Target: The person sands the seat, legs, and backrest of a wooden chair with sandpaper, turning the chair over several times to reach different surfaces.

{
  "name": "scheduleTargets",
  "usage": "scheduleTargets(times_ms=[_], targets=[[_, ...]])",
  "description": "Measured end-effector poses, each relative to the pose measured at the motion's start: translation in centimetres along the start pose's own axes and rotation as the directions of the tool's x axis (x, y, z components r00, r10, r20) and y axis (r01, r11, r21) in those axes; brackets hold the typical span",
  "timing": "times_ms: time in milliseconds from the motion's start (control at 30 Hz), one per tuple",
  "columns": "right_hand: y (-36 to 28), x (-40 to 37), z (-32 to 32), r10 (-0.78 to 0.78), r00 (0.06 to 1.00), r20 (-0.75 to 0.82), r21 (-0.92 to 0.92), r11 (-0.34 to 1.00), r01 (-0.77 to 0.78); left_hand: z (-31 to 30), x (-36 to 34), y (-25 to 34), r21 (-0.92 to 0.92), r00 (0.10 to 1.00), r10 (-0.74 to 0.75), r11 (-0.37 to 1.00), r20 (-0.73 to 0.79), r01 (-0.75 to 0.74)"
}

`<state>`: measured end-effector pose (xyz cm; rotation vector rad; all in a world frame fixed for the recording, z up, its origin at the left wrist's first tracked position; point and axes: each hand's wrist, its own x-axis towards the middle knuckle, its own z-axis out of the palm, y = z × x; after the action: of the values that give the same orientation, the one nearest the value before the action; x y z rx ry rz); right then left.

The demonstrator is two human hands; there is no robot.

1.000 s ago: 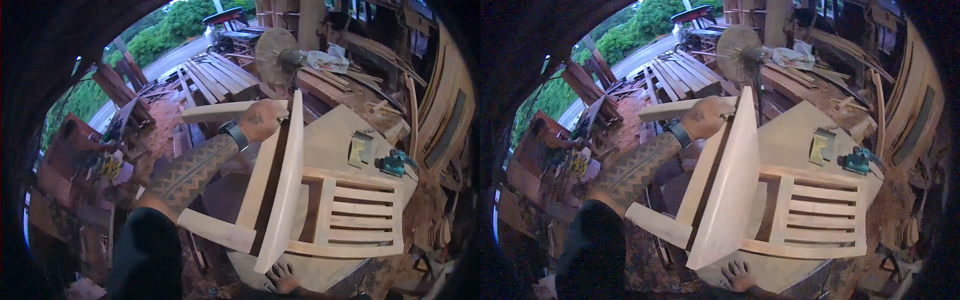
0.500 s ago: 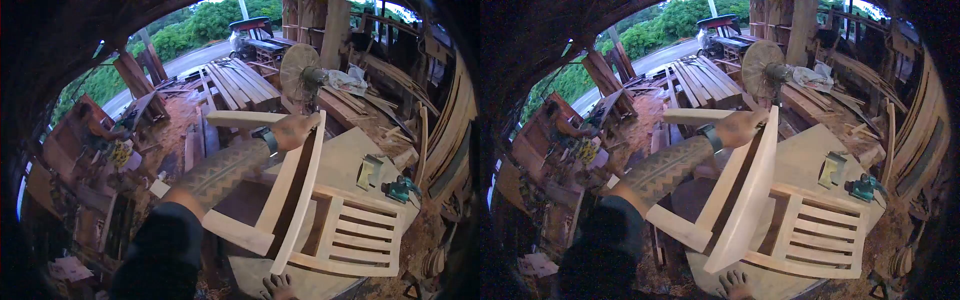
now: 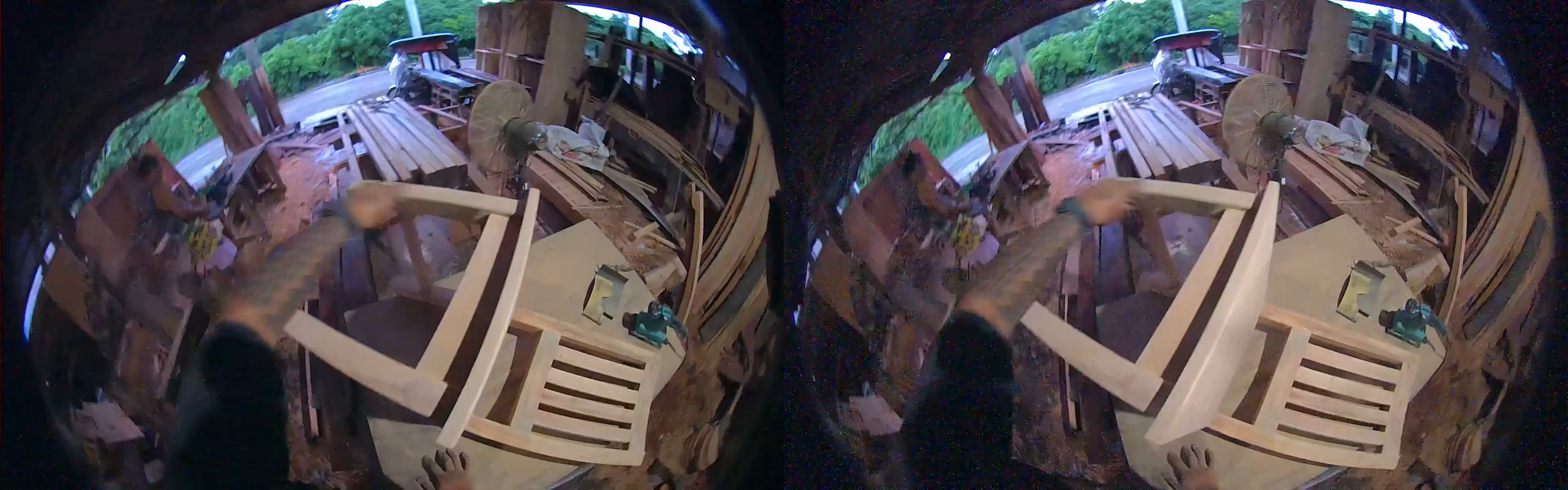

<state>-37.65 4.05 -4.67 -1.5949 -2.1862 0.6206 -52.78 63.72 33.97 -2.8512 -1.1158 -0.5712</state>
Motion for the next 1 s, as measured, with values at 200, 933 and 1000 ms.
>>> scheduleTargets(times_ms=[200, 933, 1000], targets=[[-1.2, 0.4, -0.3, 0.062, 0.992, 0.110, -0.034, 0.998, -0.058, -3.3, -2.9, -10.9, 0.150, 0.957, 0.174, 0.979, -0.233, -0.141], [0.4, -0.5, 1.8, 0.011, 1.000, -0.012, -0.004, 1.000, -0.011, -3.6, -4.9, -8.9, -0.086, 0.998, -0.035, 0.996, 0.048, 0.039], [0.0, -0.2, 0.5, 0.028, 0.999, 0.033, 0.039, 0.999, -0.029, -3.7, -4.8, -9.9, 0.074, 0.998, 0.006, 0.997, 0.066, -0.011]])
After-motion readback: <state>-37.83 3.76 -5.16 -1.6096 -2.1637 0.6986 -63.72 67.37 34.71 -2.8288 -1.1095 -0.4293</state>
